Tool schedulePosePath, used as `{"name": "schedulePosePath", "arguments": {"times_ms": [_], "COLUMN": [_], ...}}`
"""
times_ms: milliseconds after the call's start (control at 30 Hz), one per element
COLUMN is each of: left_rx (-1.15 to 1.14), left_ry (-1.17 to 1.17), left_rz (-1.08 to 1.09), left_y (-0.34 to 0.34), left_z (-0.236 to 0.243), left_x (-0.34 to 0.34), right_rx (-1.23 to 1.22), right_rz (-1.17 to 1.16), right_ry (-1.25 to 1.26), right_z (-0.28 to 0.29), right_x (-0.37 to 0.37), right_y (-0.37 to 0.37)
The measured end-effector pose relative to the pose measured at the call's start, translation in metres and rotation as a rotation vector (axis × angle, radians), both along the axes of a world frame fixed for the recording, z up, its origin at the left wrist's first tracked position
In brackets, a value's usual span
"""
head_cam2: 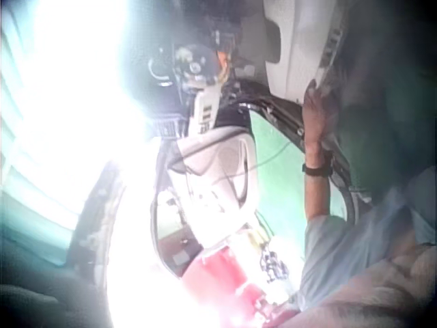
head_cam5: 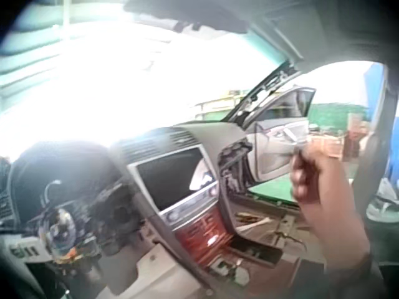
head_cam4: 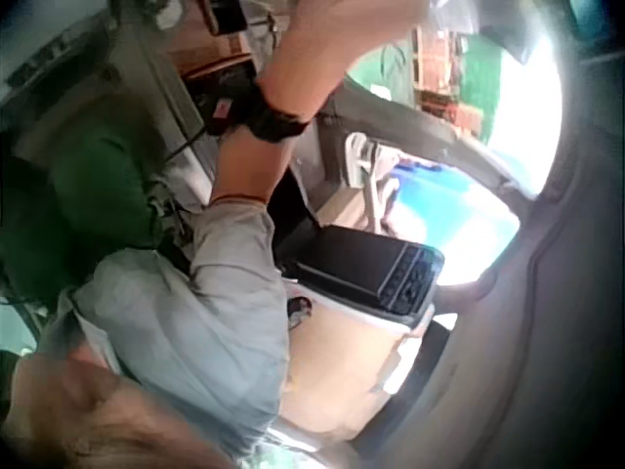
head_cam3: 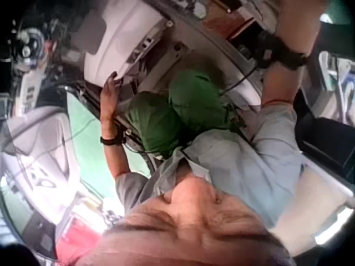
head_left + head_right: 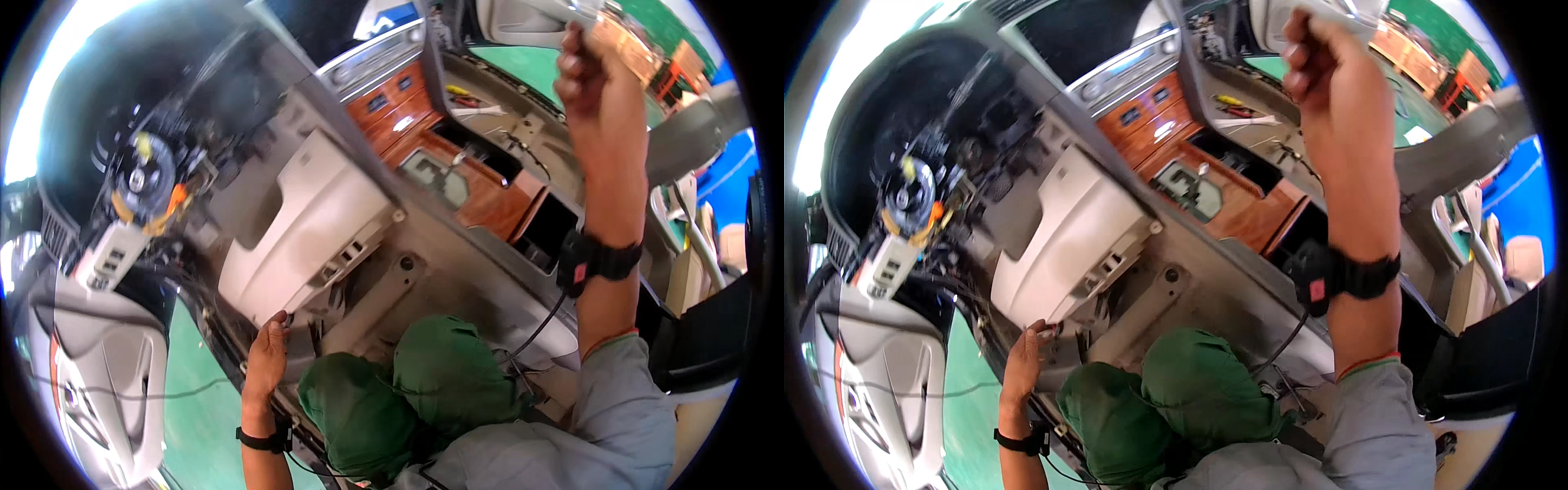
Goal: The person reaches behind the dashboard area of a car, handles wiring connectors, and uses a screwdriver to work on components under the steering column.
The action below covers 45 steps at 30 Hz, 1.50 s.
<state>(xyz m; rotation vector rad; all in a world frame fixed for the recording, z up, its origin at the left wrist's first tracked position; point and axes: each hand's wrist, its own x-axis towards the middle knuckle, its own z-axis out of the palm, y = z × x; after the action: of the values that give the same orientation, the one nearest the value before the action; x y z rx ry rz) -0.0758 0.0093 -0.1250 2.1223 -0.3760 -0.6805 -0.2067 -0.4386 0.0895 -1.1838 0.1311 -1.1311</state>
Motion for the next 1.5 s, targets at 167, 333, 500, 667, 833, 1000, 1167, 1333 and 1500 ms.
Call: {"name": "schedulePosePath", "arguments": {"times_ms": [167,333,500,667,833,1000,1167,1333,1500], "left_rx": [-0.225,-0.339,-0.287,-0.216,-0.255,-0.200,-0.151,-0.154,-0.110], "left_ry": [-0.477,-0.774,-0.988,-1.054,-1.031,-1.053,-1.016,-0.957,-1.000], "left_rz": [-0.226,-0.326,-0.341,-0.329,-0.280,-0.348,-0.379,-0.395,-0.352], "left_y": [-0.143,-0.260,-0.342,-0.367,-0.377,-0.373,-0.372,-0.379,-0.354], "left_z": [0.056,0.093,0.044,0.006,-0.020,-0.019,-0.020,-0.017,-0.015], "left_x": [-0.005,0.015,0.056,0.066,0.058,0.064,0.065,0.065,0.071], "right_rx": [0.142,0.112,0.148,-0.075,-0.672,-0.753,-0.929,-1.086,-0.962], "right_rz": [-0.187,-0.418,-0.480,-0.429,-0.473,-0.020,0.013,-0.010,-0.026], "right_ry": [-0.114,0.077,0.625,1.216,1.384,1.778,1.853,1.958,1.799], "right_z": [0.062,0.041,-0.055,-0.177,-0.316,-0.394,-0.446,-0.476,-0.476], "right_x": [-0.008,0.023,0.013,0.048,0.076,0.118,0.134,0.134,0.159], "right_y": [-0.093,-0.209,-0.313,-0.377,-0.403,-0.383,-0.370,-0.359,-0.347]}}
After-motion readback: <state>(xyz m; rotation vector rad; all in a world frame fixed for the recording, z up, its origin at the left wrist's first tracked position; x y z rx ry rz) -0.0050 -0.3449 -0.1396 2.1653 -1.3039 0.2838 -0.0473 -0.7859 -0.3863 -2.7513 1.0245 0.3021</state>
